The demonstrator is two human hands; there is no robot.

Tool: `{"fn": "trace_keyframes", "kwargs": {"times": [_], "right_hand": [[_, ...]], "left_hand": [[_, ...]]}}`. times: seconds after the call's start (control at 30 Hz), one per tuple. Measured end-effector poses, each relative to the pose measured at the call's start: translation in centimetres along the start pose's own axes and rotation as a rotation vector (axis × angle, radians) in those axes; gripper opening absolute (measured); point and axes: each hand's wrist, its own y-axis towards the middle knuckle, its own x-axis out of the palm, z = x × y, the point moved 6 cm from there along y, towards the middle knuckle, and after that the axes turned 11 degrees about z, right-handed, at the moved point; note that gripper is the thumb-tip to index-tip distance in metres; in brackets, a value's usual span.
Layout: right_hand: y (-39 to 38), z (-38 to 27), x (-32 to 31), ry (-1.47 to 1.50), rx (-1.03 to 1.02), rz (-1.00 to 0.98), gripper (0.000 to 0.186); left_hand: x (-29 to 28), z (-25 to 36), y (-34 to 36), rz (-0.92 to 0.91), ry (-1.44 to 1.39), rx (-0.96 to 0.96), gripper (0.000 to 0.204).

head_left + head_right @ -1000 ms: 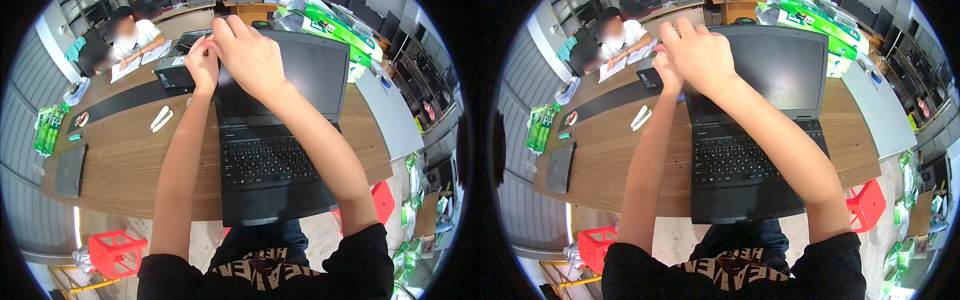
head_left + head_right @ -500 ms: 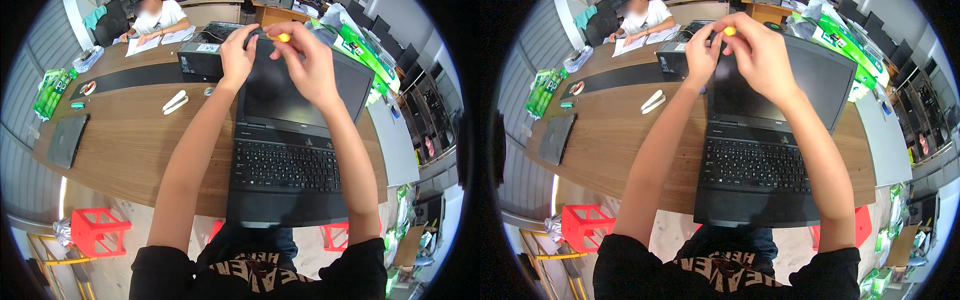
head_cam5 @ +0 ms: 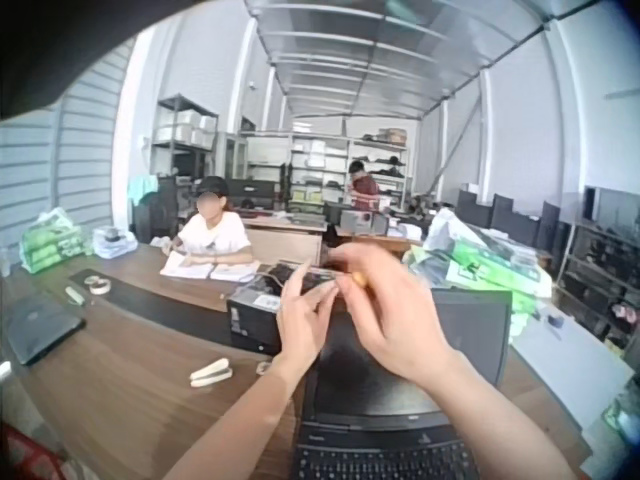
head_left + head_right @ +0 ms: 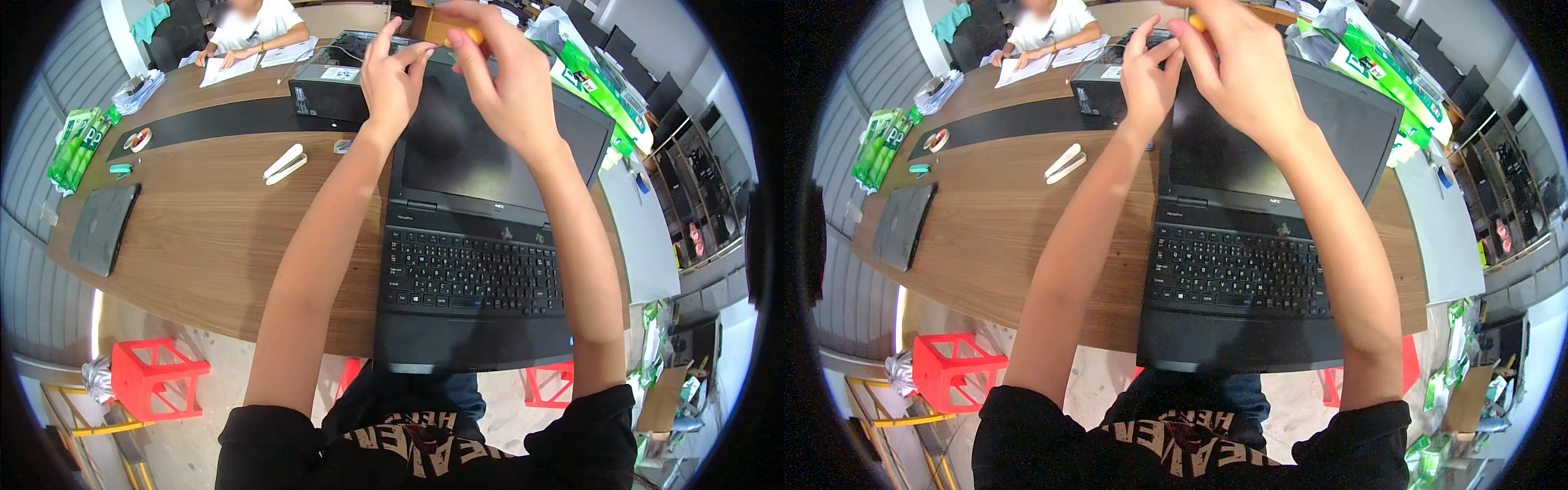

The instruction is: The person uses a screwdriver to pry open the bezel around the laptop screen and remove small components from the top edge of the laptop body near the hinge.

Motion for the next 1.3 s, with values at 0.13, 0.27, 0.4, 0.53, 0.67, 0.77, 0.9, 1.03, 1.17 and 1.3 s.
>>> {"fn": "trace_keyframes", "kwargs": {"times": [0.13, 0.27, 0.4, 0.53, 0.67, 0.77, 0.9, 1.03, 1.17, 1.3], "right_hand": [[0.3, -0.4, -1.1, 0.068, 0.127, 0.148, 0.008], [0.0, 0.5, -0.9, 0.281, 0.134, 0.067, 0.008], [0.4, 0.7, -0.2, 0.313, 0.238, -0.119, 0.015], [1.1, 0.8, -0.5, 0.399, 0.133, -0.125, 0.017], [1.7, 0.8, -0.9, 0.295, 0.148, -0.279, 0.022], [1.6, 0.6, -1.6, 0.236, 0.069, -0.328, 0.024], [1.9, 0.4, -1.8, 0.189, -0.059, -0.294, 0.025], [1.4, -0.9, -1.9, 0.164, -0.158, -0.216, 0.020], [1.0, -0.9, -2.0, 0.072, -0.159, -0.090, 0.015], [1.3, -0.9, -1.7, 0.220, -0.091, -0.046, 0.027]], "left_hand": [[0.4, -0.6, 0.2, -0.052, -0.030, 0.037, 0.011], [0.5, -1.2, 0.0, -0.071, -0.060, -0.043, 0.010], [0.6, -1.2, 0.6, -0.151, -0.214, -0.016, 0.021], [0.8, -0.9, 1.6, -0.320, -0.300, 0.206, 0.055], [2.5, -3.6, 0.8, -0.580, -0.459, -0.416, 0.029], [2.6, -2.0, 0.9, -0.669, -0.302, -0.341, 0.027], [1.8, -0.8, 1.7, -0.561, -0.255, -0.154, 0.021], [1.2, -0.7, 1.9, -0.445, -0.266, -0.103, 0.014], [1.5, -0.2, 1.5, -0.415, -0.277, -0.053, 0.015], [1.0, -0.7, 1.7, -0.301, -0.179, -0.034, 0.013]]}}
